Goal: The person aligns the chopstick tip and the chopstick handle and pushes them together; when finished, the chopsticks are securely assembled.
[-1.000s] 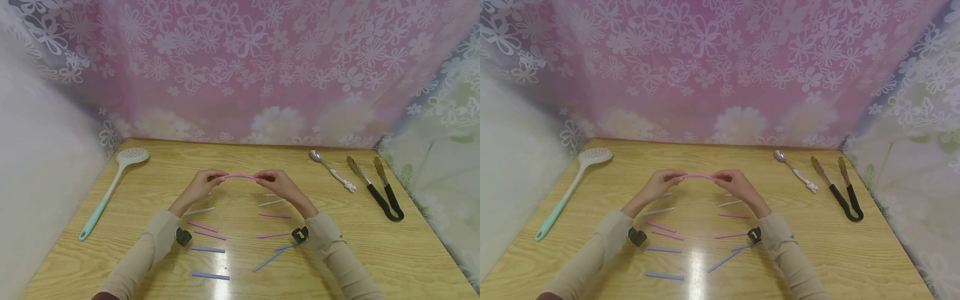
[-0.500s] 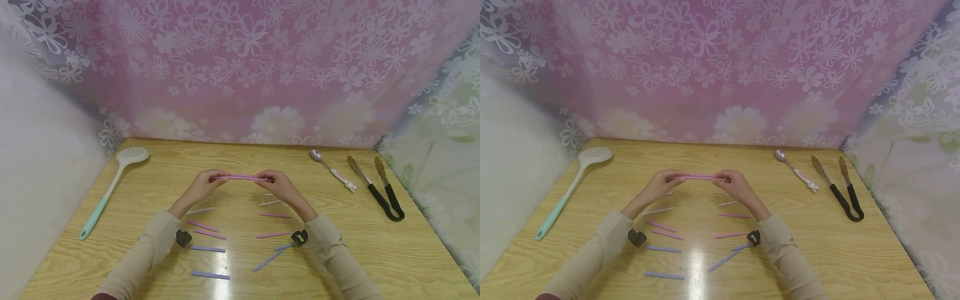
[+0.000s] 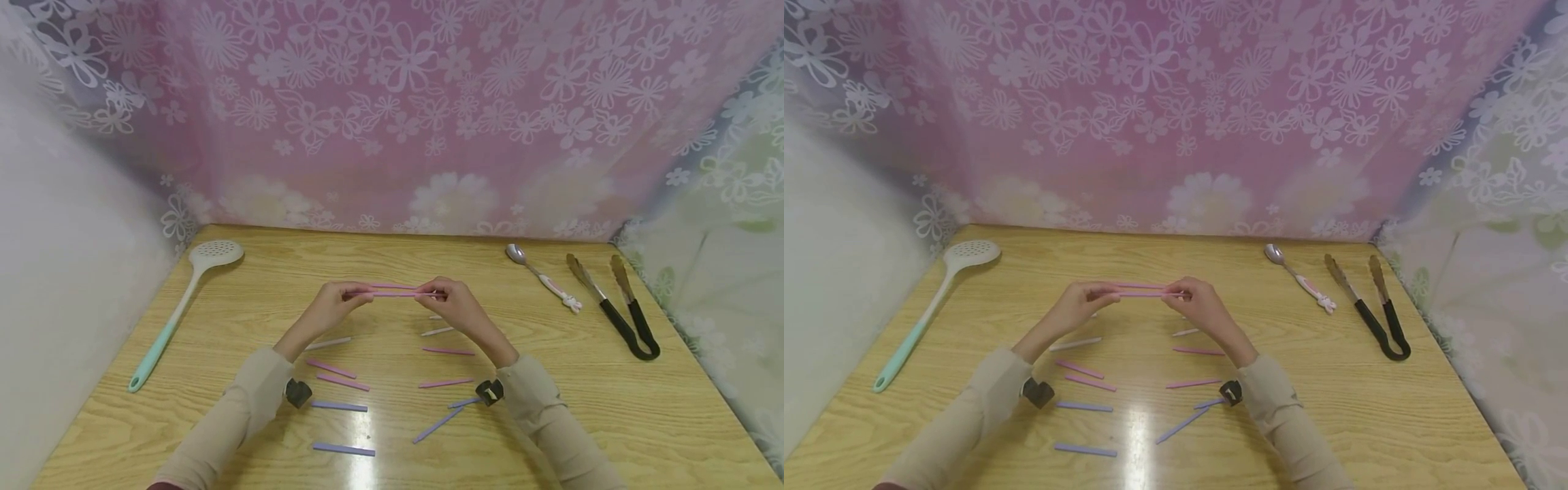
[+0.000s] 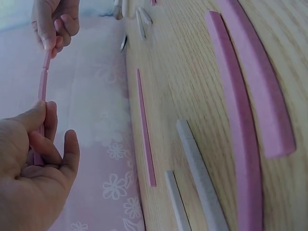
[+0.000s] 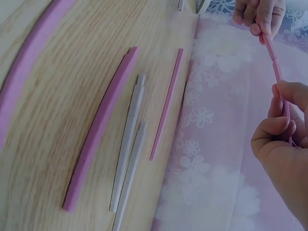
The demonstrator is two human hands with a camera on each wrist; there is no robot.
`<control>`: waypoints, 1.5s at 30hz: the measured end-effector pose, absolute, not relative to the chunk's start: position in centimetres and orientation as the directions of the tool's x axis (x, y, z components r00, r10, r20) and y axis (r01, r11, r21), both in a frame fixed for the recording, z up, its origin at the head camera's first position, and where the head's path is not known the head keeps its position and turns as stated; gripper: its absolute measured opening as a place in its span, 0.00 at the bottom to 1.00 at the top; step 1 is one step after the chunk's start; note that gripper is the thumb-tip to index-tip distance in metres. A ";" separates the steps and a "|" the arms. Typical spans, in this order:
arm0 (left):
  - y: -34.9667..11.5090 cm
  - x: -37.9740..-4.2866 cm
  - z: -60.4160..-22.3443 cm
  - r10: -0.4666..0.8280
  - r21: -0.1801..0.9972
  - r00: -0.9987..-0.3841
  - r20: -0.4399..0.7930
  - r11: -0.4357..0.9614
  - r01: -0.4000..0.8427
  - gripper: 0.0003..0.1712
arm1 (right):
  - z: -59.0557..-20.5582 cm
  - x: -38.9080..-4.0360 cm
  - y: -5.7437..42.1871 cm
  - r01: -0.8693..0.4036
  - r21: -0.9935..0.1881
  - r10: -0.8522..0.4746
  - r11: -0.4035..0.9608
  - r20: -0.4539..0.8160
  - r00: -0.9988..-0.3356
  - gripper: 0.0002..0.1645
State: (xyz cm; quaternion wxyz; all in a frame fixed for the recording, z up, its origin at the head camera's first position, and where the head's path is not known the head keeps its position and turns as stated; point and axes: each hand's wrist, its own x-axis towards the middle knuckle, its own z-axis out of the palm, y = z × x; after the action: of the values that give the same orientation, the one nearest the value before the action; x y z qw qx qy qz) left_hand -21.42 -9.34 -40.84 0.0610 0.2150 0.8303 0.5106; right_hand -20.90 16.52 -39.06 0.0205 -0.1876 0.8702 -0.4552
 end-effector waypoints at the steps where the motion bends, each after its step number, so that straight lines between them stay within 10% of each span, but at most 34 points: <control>1: -9.3 -21.4 -40.8 0.422 0.872 -0.898 0.125 0.386 0.302 0.17 | -39.0 -20.8 16.5 -0.307 -0.800 -0.341 0.516 0.137 -0.930 0.10; 30: -8.2 -20.1 -40.9 0.369 0.766 -0.834 0.412 0.355 0.535 0.11 | -39.9 -19.0 15.2 -0.607 -0.640 -0.314 0.471 0.521 -0.793 0.03; 45: -8.6 -20.9 -41.3 0.408 0.790 -0.861 0.304 0.397 0.467 0.13 | -40.2 -19.7 15.9 -0.600 -0.649 -0.370 0.468 0.473 -0.800 0.07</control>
State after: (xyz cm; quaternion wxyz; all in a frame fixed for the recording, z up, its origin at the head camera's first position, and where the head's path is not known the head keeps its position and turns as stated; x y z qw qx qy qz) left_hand -20.88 -8.58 -41.30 -0.0304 0.2620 0.8351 0.4828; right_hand -19.69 15.94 -40.22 -0.1341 -0.2864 0.8462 -0.4288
